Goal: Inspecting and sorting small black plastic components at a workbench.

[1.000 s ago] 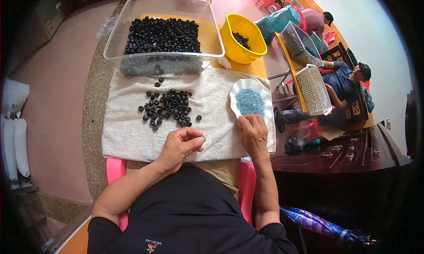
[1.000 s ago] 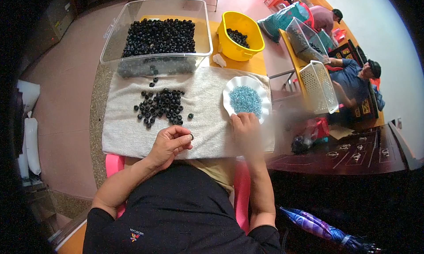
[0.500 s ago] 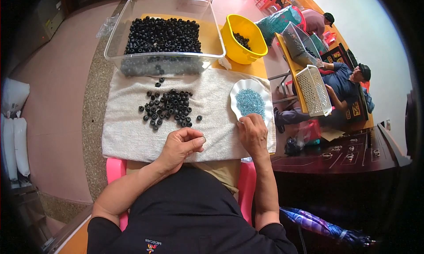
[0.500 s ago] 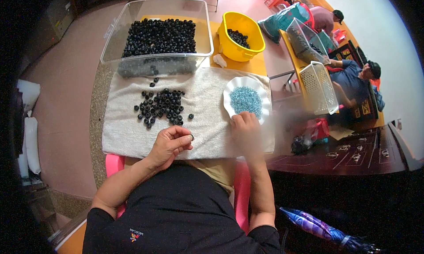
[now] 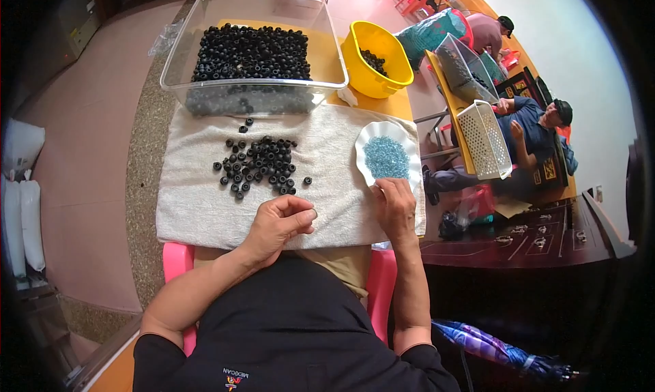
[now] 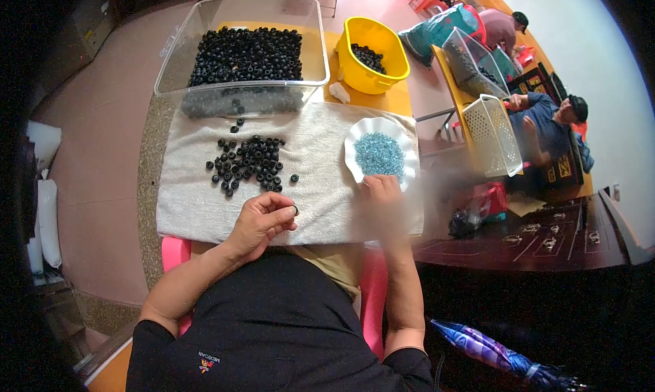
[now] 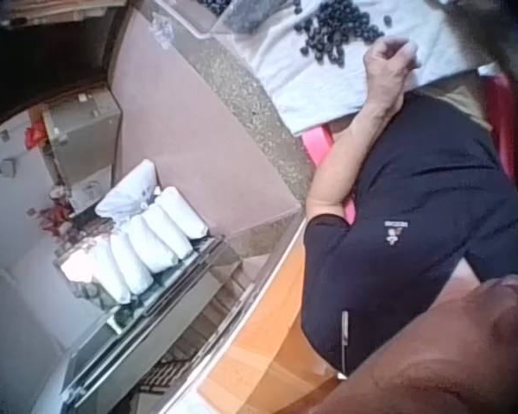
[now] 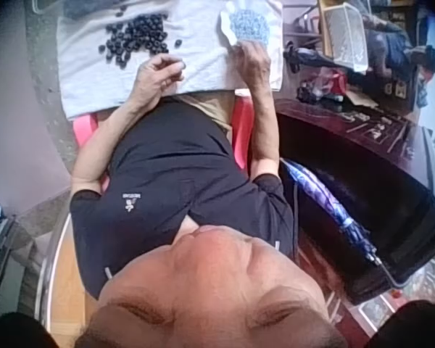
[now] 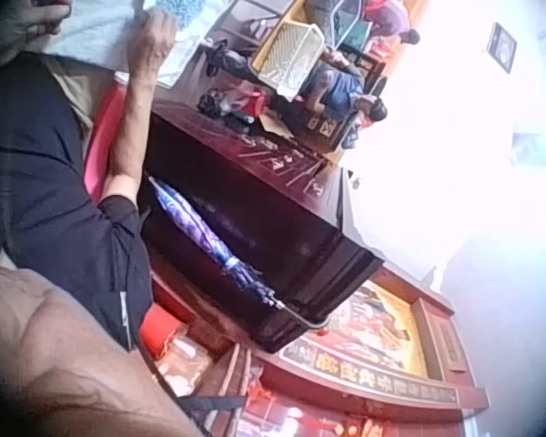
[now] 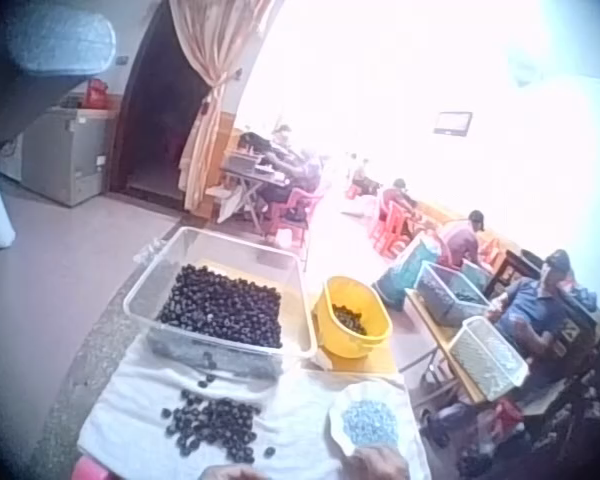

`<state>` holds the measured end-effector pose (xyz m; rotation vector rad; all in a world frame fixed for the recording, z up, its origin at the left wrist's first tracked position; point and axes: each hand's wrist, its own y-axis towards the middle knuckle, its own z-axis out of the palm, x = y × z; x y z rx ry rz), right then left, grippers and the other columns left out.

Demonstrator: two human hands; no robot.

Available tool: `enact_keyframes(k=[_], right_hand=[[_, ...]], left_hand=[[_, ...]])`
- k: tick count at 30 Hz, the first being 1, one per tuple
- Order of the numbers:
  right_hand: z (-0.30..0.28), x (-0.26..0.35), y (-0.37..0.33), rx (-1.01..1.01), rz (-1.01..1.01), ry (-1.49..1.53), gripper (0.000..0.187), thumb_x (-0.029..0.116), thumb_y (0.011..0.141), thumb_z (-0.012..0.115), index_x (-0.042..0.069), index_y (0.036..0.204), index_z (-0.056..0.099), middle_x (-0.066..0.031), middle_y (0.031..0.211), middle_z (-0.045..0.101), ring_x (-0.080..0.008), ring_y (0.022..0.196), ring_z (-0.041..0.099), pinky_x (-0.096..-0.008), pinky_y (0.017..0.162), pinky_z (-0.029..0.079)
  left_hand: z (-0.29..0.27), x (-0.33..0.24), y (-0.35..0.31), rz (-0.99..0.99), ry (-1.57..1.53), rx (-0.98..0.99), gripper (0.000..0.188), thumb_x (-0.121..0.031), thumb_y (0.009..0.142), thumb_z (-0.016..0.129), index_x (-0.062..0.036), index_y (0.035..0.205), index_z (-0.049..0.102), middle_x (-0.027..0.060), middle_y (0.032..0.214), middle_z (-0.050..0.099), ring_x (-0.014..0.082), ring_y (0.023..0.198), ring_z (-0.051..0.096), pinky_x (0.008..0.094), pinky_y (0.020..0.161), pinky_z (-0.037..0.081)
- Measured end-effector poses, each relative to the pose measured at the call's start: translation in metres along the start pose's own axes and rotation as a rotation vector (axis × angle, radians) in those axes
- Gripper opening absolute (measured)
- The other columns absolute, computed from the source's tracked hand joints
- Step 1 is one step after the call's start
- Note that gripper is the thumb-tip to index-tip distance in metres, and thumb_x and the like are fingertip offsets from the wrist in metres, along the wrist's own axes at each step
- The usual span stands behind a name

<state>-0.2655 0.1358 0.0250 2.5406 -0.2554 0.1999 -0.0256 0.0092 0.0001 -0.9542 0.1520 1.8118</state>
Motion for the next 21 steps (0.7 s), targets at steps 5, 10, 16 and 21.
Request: enact_keyframes(k=[5, 10, 16, 21], right_hand=[[-0.004, -0.005, 0.003, -0.045, 0.015, 0.008, 0.015, -0.001, 0.079, 0.07, 0.002, 0.092, 0.064, -0.0129, 0.087, 0.066, -0.0315, 0.082, 0.063, -0.0394, 0.072, 0.051], [-0.002, -0.011, 0.002, -0.104, 0.085, 0.122, 0.015, -0.003, 0.08, 0.069, 0.002, 0.092, 0.064, -0.013, 0.087, 0.066, -0.0276, 0.077, 0.065, -0.0337, 0.066, 0.053], [-0.004, -0.008, -0.003, -0.116, 0.241, 0.315, 0.013, -0.004, 0.083, 0.069, 0.0, 0.095, 0.065, -0.0082, 0.087, 0.068, -0.0156, 0.076, 0.066, -0.027, 0.067, 0.053], [-0.008, 0.005, -0.008, 0.006, 0.52, 0.732, 0.013, -0.006, 0.085, 0.068, -0.004, 0.098, 0.065, -0.0073, 0.089, 0.068, -0.0141, 0.076, 0.066, -0.0255, 0.07, 0.054]], left_hand=[[-0.002, 0.002, 0.001, -0.007, -0.008, 0.022, 0.019, -0.009, 0.092, 0.067, -0.0012, 0.108, 0.064, 0.003, 0.091, 0.064, 0.01, 0.08, 0.062, 0.0258, 0.077, 0.055], [-0.004, 0.004, 0.002, -0.006, 0.014, 0.067, 0.018, -0.009, 0.093, 0.064, -0.0013, 0.109, 0.064, 0.0034, 0.09, 0.064, 0.0103, 0.08, 0.062, 0.0265, 0.077, 0.055], [-0.003, 0.007, 0.001, 0.015, 0.068, 0.09, 0.014, -0.012, 0.094, 0.064, -0.0025, 0.104, 0.063, 0.003, 0.086, 0.063, 0.0109, 0.076, 0.062, 0.0258, 0.071, 0.055], [0.0, 0.011, 0.006, 0.107, 0.212, 0.121, 0.017, -0.015, 0.094, 0.065, -0.0019, 0.105, 0.063, 0.0032, 0.084, 0.063, 0.0113, 0.071, 0.062, 0.025, 0.066, 0.052]])
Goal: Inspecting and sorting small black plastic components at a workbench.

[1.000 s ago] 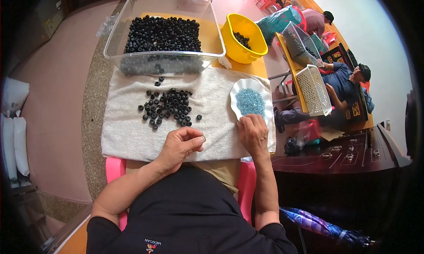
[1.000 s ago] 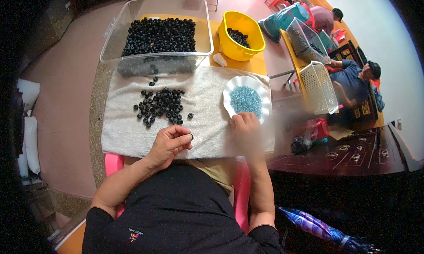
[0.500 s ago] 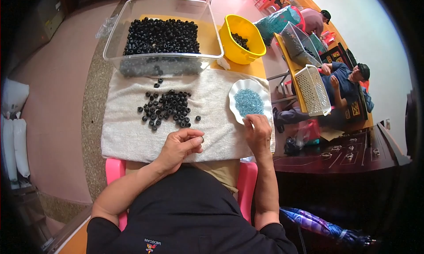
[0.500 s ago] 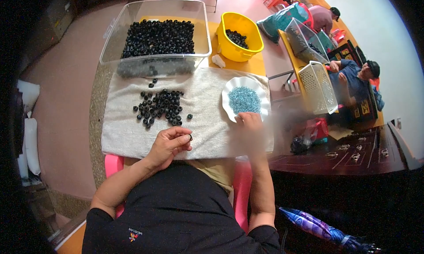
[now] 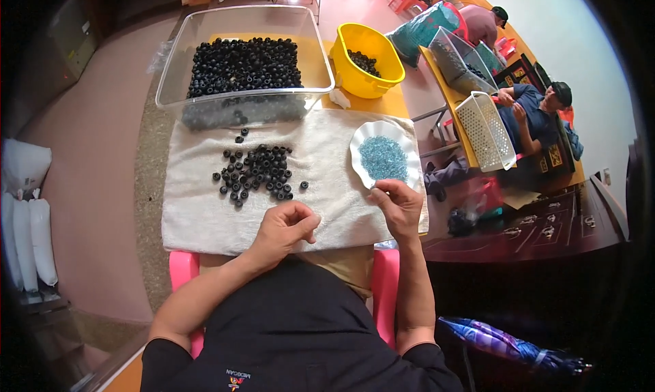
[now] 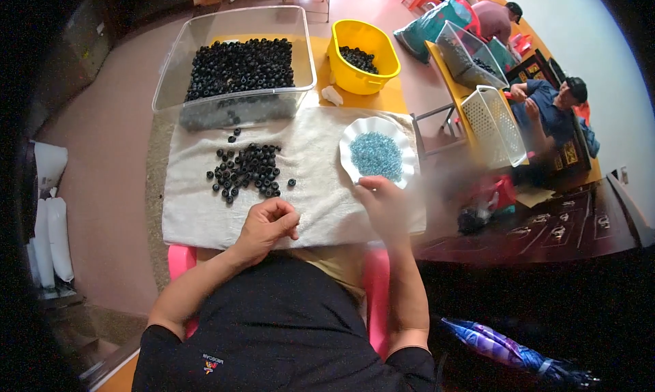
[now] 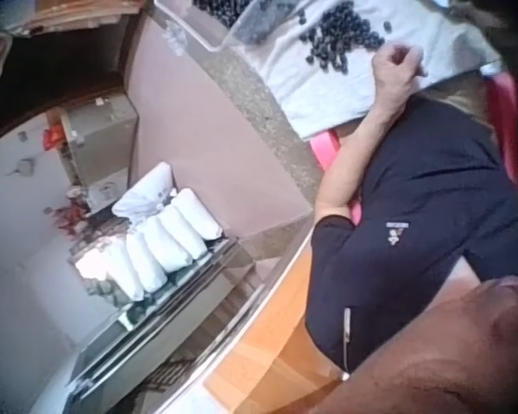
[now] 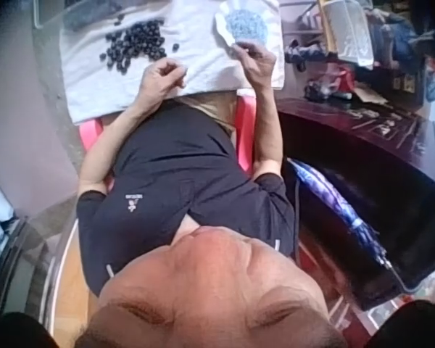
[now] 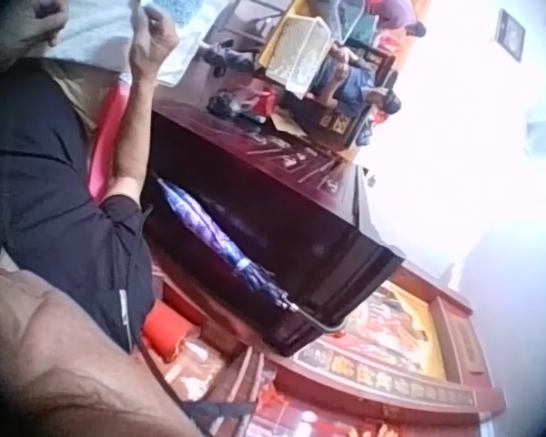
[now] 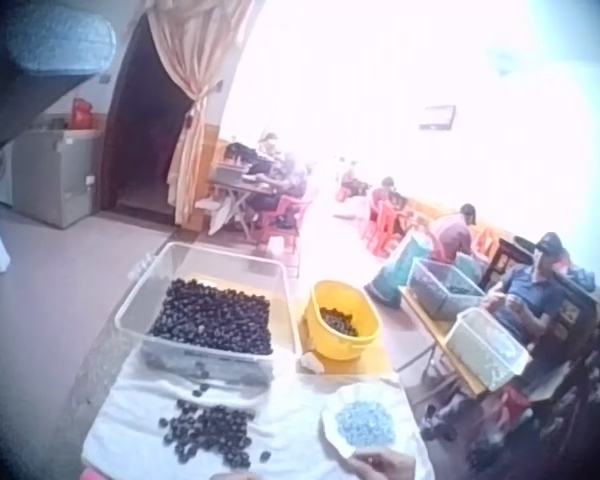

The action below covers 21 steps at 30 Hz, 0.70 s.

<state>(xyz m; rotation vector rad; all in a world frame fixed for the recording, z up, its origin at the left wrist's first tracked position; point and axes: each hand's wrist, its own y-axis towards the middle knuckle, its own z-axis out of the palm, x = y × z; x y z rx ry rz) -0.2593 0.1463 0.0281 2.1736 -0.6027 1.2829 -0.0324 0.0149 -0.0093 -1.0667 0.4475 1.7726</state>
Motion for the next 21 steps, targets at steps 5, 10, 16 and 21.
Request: enact_keyframes(k=[5, 10, 16, 21], right_hand=[[0.017, 0.025, -0.015, 0.177, 0.247, 0.33, 0.014, -0.006, 0.085, 0.068, -0.005, 0.1, 0.066, -0.0107, 0.091, 0.068, -0.0175, 0.079, 0.068, -0.028, 0.073, 0.056], [0.03, 0.031, -0.019, 0.302, 0.182, 0.467, 0.012, -0.004, 0.086, 0.068, -0.006, 0.098, 0.066, -0.0125, 0.092, 0.068, -0.0194, 0.081, 0.068, -0.0296, 0.075, 0.056], [0.035, 0.027, -0.02, 0.342, 0.264, 0.552, 0.013, -0.003, 0.086, 0.069, -0.007, 0.097, 0.066, -0.0148, 0.093, 0.068, -0.0207, 0.08, 0.069, -0.0319, 0.073, 0.059], [0.039, 0.027, -0.021, 0.328, 0.362, 0.533, 0.015, -0.002, 0.087, 0.068, -0.008, 0.1, 0.066, -0.0153, 0.093, 0.069, -0.0211, 0.081, 0.07, -0.032, 0.074, 0.059]], left_hand=[[0.016, -0.01, 0.014, 0.035, 0.14, 0.005, 0.027, -0.013, 0.094, 0.065, 0.0014, 0.116, 0.062, 0.0037, 0.088, 0.065, 0.0093, 0.072, 0.061, 0.0232, 0.065, 0.051], [0.028, -0.016, 0.019, 0.155, 0.271, 0.06, 0.025, -0.012, 0.093, 0.066, 0.001, 0.115, 0.065, 0.0039, 0.091, 0.066, 0.0077, 0.075, 0.06, 0.0223, 0.067, 0.051], [0.019, -0.017, 0.019, 0.345, 0.554, 0.038, 0.016, -0.011, 0.092, 0.066, 0.0001, 0.104, 0.069, 0.0044, 0.088, 0.064, 0.0084, 0.077, 0.058, 0.0224, 0.067, 0.047], [0.022, -0.023, 0.018, 0.373, 0.609, -0.011, 0.014, -0.013, 0.094, 0.065, 0.0009, 0.096, 0.067, 0.0041, 0.087, 0.061, 0.0082, 0.077, 0.057, 0.0225, 0.067, 0.045]])
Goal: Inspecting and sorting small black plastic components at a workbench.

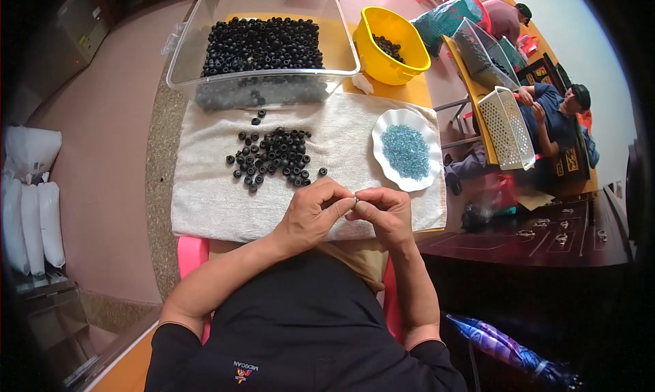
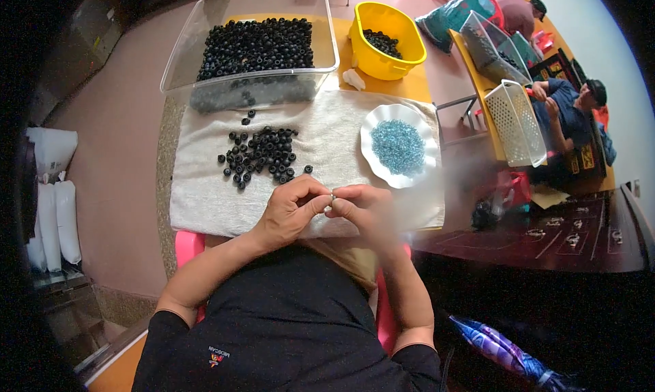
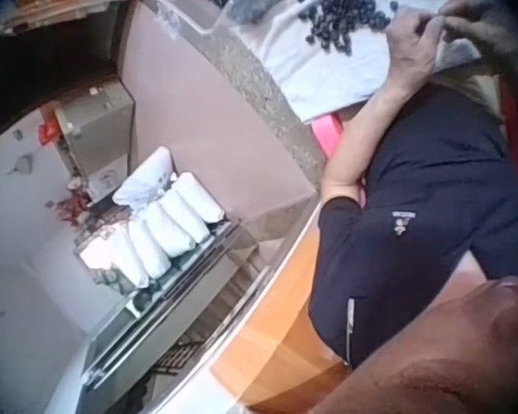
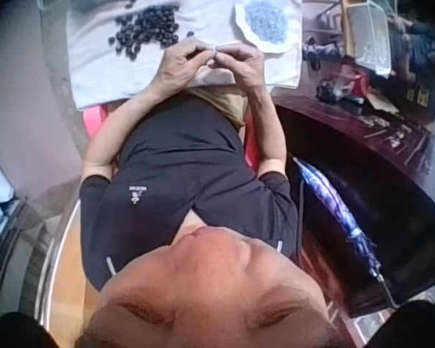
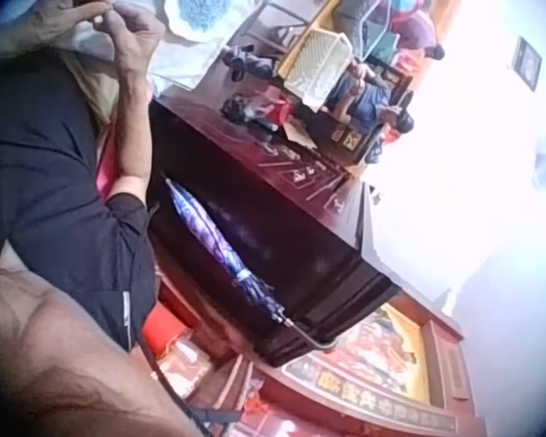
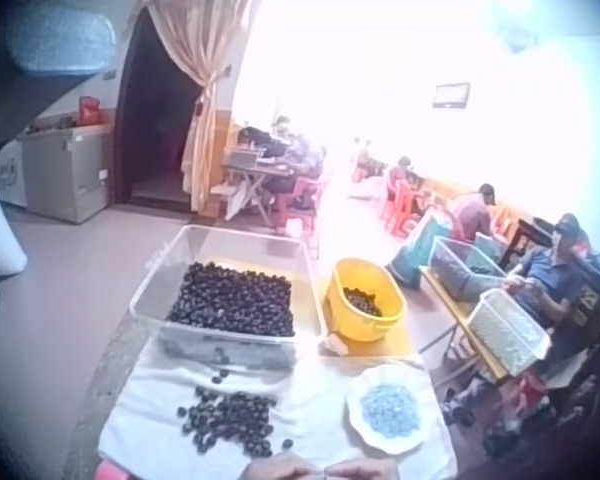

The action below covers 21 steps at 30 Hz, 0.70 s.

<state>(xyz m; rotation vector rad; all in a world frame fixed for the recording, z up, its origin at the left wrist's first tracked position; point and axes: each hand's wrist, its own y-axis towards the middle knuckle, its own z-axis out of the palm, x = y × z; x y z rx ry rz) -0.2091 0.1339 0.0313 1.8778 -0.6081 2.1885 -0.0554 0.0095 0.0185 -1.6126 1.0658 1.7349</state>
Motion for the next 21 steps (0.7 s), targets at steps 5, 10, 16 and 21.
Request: enact_keyframes(k=[5, 10, 16, 21], right_hand=[[0.005, 0.0, 0.002, 0.006, -0.148, -0.176, 0.017, -0.005, 0.085, 0.069, -0.007, 0.101, 0.067, -0.0135, 0.094, 0.069, -0.0192, 0.084, 0.069, -0.0292, 0.077, 0.057], [0.004, -0.008, 0.003, -0.016, -0.308, -0.335, 0.019, -0.008, 0.082, 0.071, -0.006, 0.1, 0.067, -0.0128, 0.095, 0.069, -0.0181, 0.087, 0.068, -0.0273, 0.078, 0.055], [0.005, -0.009, 0.002, -0.009, -0.403, -0.383, 0.017, -0.01, 0.082, 0.069, -0.007, 0.099, 0.067, -0.014, 0.096, 0.068, -0.0184, 0.086, 0.068, -0.0283, 0.077, 0.055], [0.01, -0.011, 0.001, -0.047, -0.284, -0.097, 0.012, -0.009, 0.082, 0.066, -0.006, 0.094, 0.067, -0.0135, 0.093, 0.067, -0.0192, 0.081, 0.067, -0.0292, 0.076, 0.055]], left_hand=[[0.0, 0.004, -0.001, -0.045, -0.104, 0.002, 0.015, -0.014, 0.096, 0.062, 0.0009, 0.097, 0.064, 0.0033, 0.087, 0.058, 0.0076, 0.077, 0.056, 0.0226, 0.067, 0.045], [-0.004, 0.002, -0.001, -0.133, -0.132, 0.025, 0.017, -0.016, 0.097, 0.06, 0.001, 0.097, 0.063, 0.0026, 0.086, 0.058, 0.0078, 0.077, 0.058, 0.0224, 0.068, 0.047], [-0.003, 0.007, 0.0, -0.223, -0.261, 0.053, 0.018, -0.018, 0.098, 0.059, 0.0005, 0.097, 0.062, 0.0024, 0.086, 0.062, 0.0078, 0.076, 0.059, 0.0223, 0.069, 0.048], [-0.001, 0.008, 0.0, -0.237, -0.29, 0.057, 0.019, -0.019, 0.098, 0.059, 0.0, 0.098, 0.062, 0.0028, 0.086, 0.064, 0.0077, 0.076, 0.06, 0.0223, 0.069, 0.049]])
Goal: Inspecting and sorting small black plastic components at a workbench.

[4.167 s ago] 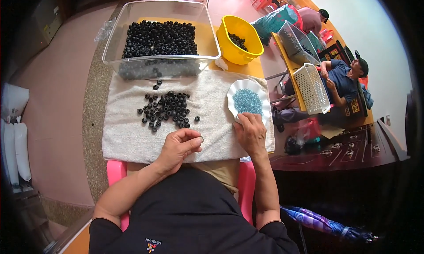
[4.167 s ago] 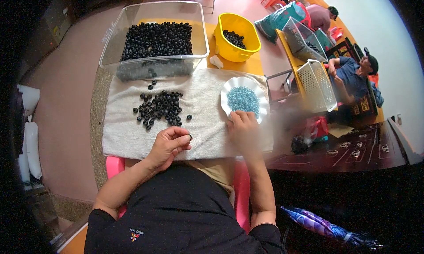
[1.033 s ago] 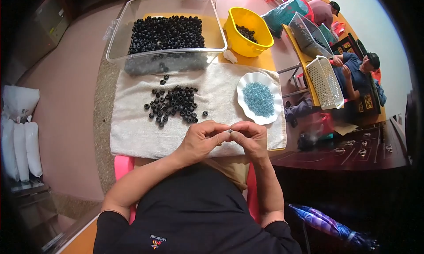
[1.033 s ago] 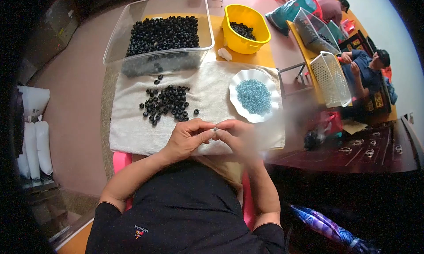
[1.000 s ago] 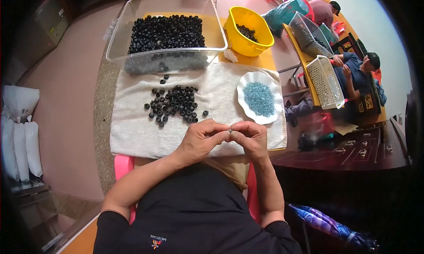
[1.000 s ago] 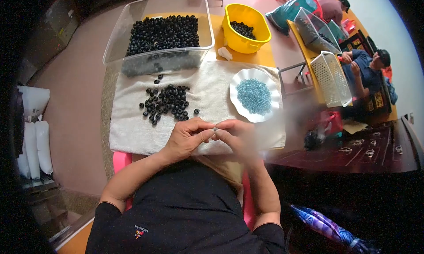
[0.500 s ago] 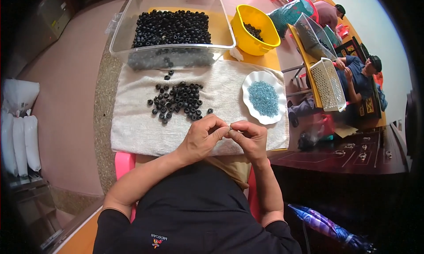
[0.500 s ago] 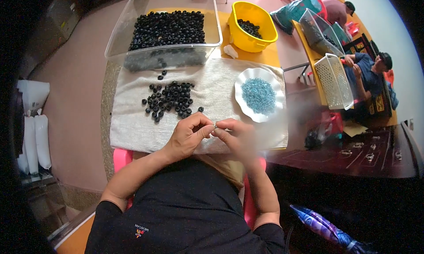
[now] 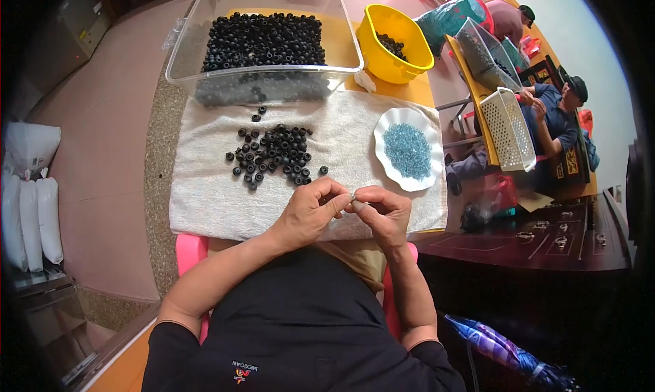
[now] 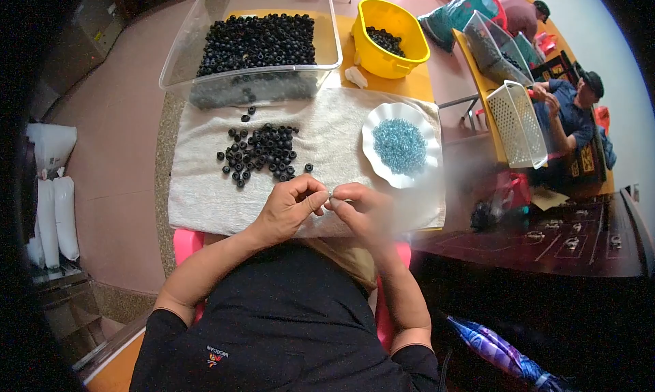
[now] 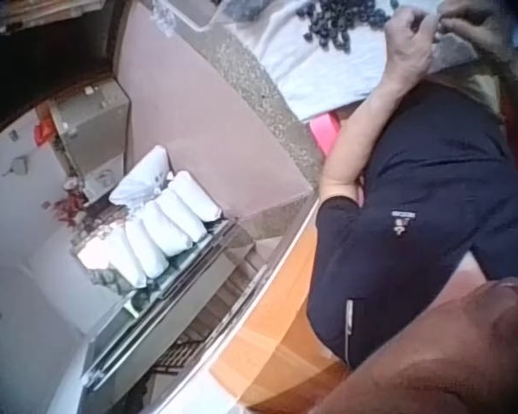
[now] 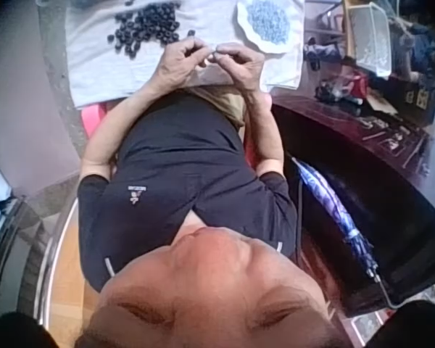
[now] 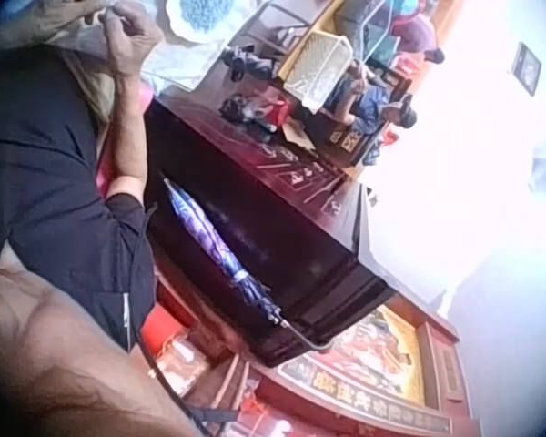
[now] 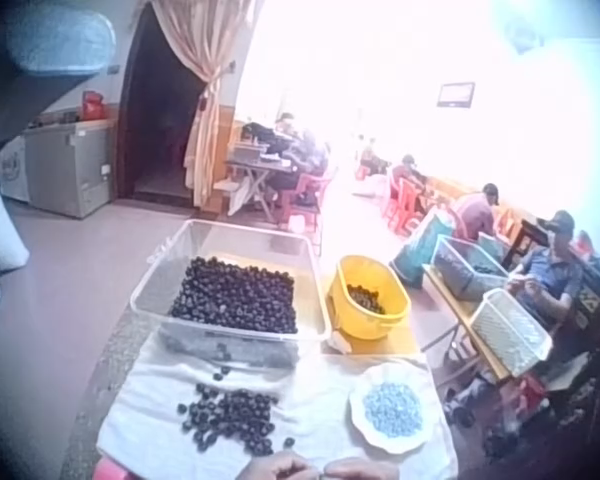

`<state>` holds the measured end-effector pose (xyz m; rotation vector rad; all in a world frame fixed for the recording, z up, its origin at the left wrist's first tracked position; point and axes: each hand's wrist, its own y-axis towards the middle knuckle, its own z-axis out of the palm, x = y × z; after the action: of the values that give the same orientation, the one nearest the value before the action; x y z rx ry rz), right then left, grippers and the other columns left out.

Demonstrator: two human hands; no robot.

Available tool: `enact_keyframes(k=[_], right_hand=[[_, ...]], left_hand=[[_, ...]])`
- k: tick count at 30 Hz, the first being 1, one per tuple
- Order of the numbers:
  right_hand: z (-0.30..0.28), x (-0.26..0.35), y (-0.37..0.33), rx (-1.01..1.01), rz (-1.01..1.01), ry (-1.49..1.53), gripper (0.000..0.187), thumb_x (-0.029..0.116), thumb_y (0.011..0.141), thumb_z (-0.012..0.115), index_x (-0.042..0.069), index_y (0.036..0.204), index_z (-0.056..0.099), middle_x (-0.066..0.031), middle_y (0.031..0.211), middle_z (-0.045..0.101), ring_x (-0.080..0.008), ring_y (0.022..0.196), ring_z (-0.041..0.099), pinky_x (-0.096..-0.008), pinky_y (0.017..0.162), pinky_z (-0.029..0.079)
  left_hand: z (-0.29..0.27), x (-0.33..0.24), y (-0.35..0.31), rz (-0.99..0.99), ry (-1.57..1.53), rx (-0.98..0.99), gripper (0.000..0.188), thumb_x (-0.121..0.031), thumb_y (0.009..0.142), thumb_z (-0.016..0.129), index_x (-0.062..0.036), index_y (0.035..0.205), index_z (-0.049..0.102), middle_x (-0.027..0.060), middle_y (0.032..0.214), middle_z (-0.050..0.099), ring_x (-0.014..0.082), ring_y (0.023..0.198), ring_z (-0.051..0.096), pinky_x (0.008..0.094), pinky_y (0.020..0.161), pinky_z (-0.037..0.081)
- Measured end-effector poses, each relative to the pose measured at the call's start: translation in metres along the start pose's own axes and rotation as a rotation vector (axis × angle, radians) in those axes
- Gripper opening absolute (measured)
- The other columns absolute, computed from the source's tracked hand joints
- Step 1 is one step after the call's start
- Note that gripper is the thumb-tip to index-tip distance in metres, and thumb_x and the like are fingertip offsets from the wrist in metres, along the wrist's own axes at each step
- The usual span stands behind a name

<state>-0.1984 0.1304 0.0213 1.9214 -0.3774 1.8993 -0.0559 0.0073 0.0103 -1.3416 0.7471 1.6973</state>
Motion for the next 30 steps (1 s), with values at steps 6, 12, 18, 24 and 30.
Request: enact_keyframes(k=[6, 12, 18, 24, 30], right_hand=[[-0.005, -0.015, 0.003, 0.012, -0.168, -0.168, 0.016, -0.01, 0.079, 0.066, -0.004, 0.094, 0.066, -0.0124, 0.09, 0.066, -0.0167, 0.076, 0.064, -0.0283, 0.072, 0.053], [0.001, 0.001, 0.012, 0.002, -0.655, -0.724, 0.022, -0.011, 0.067, 0.069, 0.001, 0.085, 0.062, -0.0104, 0.081, 0.064, -0.0233, 0.072, 0.064, -0.0304, 0.062, 0.051], [0.001, -0.001, 0.012, 0.007, -0.736, -0.784, 0.023, -0.01, 0.068, 0.069, 0.0, 0.087, 0.062, -0.0102, 0.083, 0.064, -0.0231, 0.074, 0.064, -0.0315, 0.061, 0.051], [-0.003, -0.003, 0.006, 0.099, -0.272, -0.421, 0.018, -0.008, 0.081, 0.07, -0.003, 0.098, 0.066, -0.0093, 0.089, 0.066, -0.0157, 0.083, 0.062, -0.0255, 0.067, 0.049], [-0.004, -0.012, 0.006, -0.009, -0.211, -0.413, 0.015, -0.006, 0.083, 0.07, -0.003, 0.098, 0.067, -0.0076, 0.094, 0.065, -0.0101, 0.081, 0.059, -0.0213, 0.068, 0.047]], left_hand=[[-0.003, 0.004, 0.001, -0.039, 0.025, 0.006, 0.02, -0.021, 0.098, 0.06, -0.0004, 0.098, 0.063, 0.0011, 0.085, 0.063, 0.007, 0.074, 0.059, 0.0221, 0.068, 0.049], [-0.005, 0.014, 0.003, -0.047, -0.045, 0.051, 0.021, -0.022, 0.098, 0.06, -0.0004, 0.098, 0.063, 0.0, 0.084, 0.063, 0.0062, 0.073, 0.059, 0.0216, 0.067, 0.049], [-0.004, 0.015, 0.002, -0.104, -0.082, 0.066, 0.022, -0.022, 0.098, 0.061, -0.0003, 0.098, 0.063, 0.0003, 0.085, 0.063, 0.0068, 0.073, 0.059, 0.0222, 0.067, 0.049], [-0.006, 0.018, 0.001, -0.101, -0.13, 0.047, 0.024, -0.024, 0.098, 0.061, 0.0, 0.099, 0.063, 0.0007, 0.085, 0.062, 0.0075, 0.073, 0.059, 0.0229, 0.068, 0.05], [-0.007, 0.02, 0.003, -0.117, -0.131, -0.007, 0.021, -0.022, 0.098, 0.061, -0.0003, 0.098, 0.062, 0.0008, 0.084, 0.061, 0.0077, 0.071, 0.059, 0.0231, 0.068, 0.05]])
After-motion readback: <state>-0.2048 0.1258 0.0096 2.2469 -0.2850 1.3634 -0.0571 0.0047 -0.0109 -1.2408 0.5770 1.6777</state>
